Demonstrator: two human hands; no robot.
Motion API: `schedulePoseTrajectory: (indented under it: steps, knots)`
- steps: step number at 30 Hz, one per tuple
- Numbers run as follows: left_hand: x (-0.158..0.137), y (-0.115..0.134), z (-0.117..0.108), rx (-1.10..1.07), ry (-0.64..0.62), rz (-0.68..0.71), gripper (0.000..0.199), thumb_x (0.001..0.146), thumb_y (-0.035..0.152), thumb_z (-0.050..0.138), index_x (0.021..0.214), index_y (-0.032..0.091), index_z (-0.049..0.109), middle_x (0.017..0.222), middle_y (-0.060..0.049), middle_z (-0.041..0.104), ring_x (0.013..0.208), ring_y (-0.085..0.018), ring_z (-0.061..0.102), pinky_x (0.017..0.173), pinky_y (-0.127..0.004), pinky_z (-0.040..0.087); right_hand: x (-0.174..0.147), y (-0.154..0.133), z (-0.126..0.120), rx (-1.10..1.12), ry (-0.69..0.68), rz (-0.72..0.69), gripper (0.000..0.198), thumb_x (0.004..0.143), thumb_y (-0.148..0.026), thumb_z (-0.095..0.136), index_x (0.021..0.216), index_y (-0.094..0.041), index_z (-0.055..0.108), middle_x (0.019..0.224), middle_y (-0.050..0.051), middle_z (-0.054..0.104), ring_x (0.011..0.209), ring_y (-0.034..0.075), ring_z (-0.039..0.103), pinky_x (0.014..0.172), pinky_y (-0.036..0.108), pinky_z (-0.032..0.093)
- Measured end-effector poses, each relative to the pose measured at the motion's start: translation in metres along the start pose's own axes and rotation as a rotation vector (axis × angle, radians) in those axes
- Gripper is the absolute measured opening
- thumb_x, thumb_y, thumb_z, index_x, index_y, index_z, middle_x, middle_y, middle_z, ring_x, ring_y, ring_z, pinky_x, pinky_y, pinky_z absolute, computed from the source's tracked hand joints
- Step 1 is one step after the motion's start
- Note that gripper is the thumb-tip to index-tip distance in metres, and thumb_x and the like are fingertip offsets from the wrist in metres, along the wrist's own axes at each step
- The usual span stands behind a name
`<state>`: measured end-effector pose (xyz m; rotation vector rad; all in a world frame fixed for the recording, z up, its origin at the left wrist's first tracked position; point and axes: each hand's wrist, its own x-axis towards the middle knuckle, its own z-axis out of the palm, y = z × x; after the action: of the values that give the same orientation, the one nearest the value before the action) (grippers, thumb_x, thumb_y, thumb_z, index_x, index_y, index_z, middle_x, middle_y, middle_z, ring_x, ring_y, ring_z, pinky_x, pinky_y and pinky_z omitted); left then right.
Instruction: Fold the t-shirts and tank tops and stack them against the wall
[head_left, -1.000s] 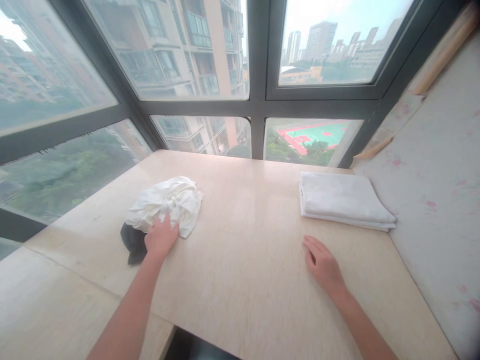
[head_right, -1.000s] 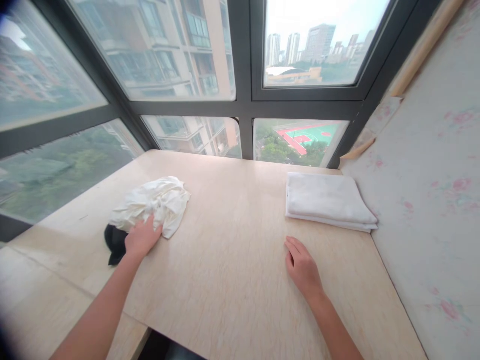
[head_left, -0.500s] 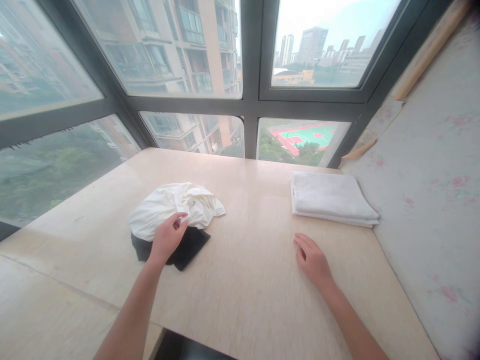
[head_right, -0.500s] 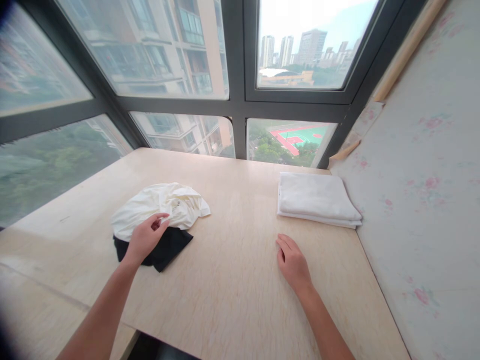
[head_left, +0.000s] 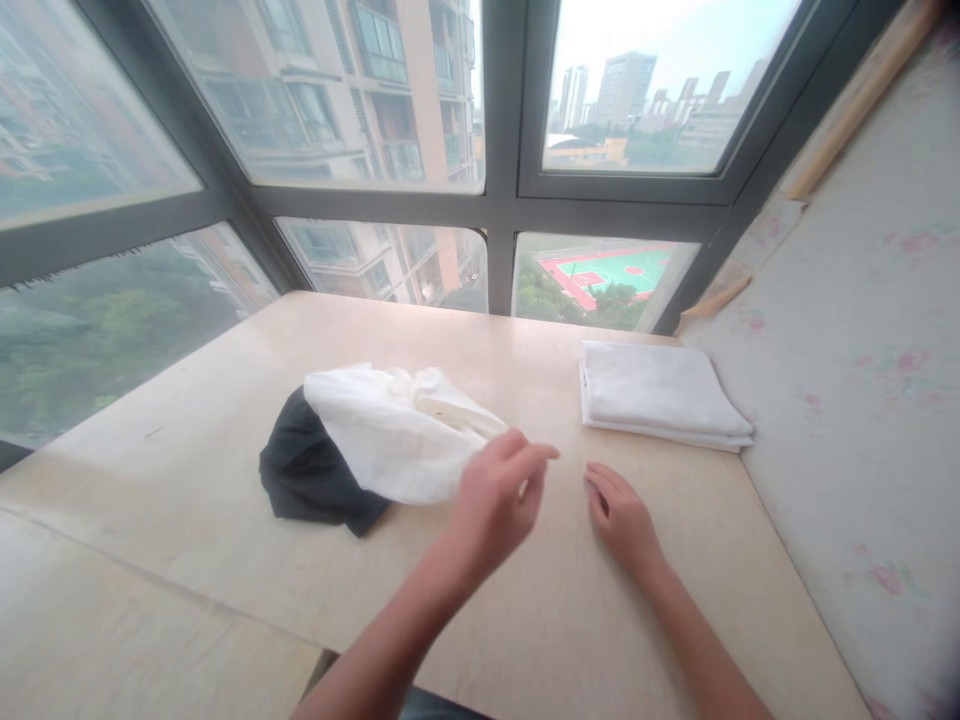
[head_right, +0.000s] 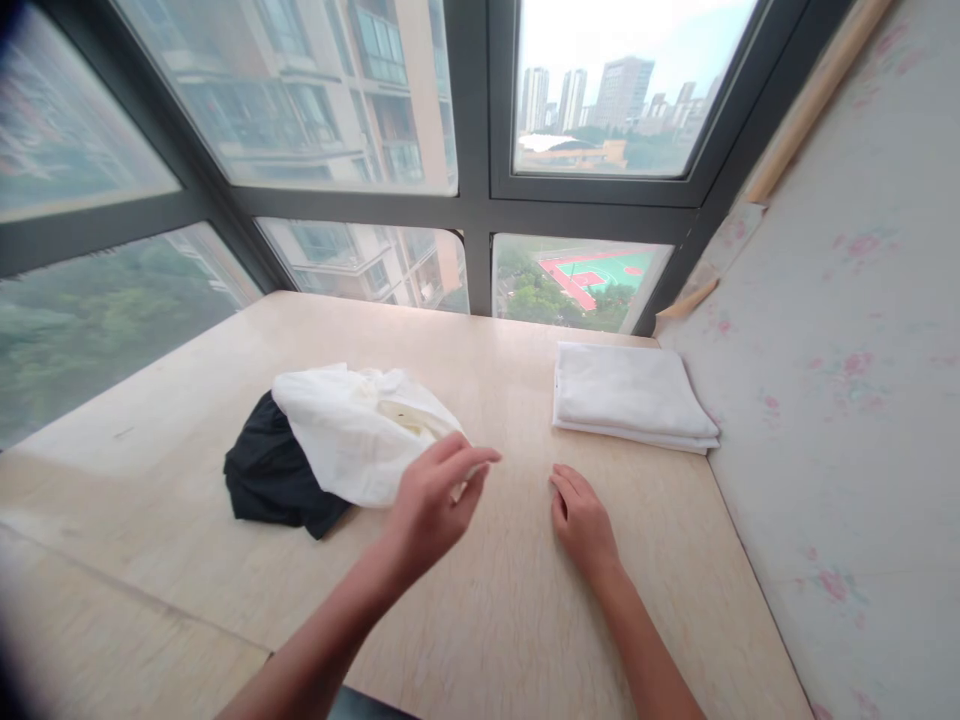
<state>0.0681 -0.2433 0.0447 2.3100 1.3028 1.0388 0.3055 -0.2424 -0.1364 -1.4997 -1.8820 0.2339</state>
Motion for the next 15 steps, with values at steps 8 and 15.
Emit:
schedulePoseTrajectory:
  steps: [8, 15]
  knots:
    - [-0.07, 0.011, 0.085, -0.118, -0.456, -0.034, 0.038, 0.088, 0.018, 0.053, 0.125, 0.025, 0.057, 0.101, -0.007, 0.064, 0.09, -0.022, 0.063, 0.079, -0.034, 0.052, 0.004, -0.002, -0.009, 0.148, 0.005, 0.16, 0.035, 0.094, -0.03, 0.044, 0.114, -0.017, 0.069, 0.125, 0.013, 0.067, 0.118, 0.024, 0.062, 0.106, 0.046, 0.047]
    - [-0.121, -0.059, 0.037, 0.207, -0.244, -0.115, 0.043, 0.084, 0.035, 0.071, 0.122, 0.02, 0.058, 0.114, -0.01, 0.065, 0.102, -0.026, 0.063, 0.087, -0.041, 0.054, 0.01, -0.001, -0.015, 0.355, 0.023, 0.362, 0.037, 0.091, -0.044, 0.052, 0.11, -0.017, 0.07, 0.117, 0.013, 0.07, 0.112, 0.025, 0.064, 0.103, 0.045, 0.047]
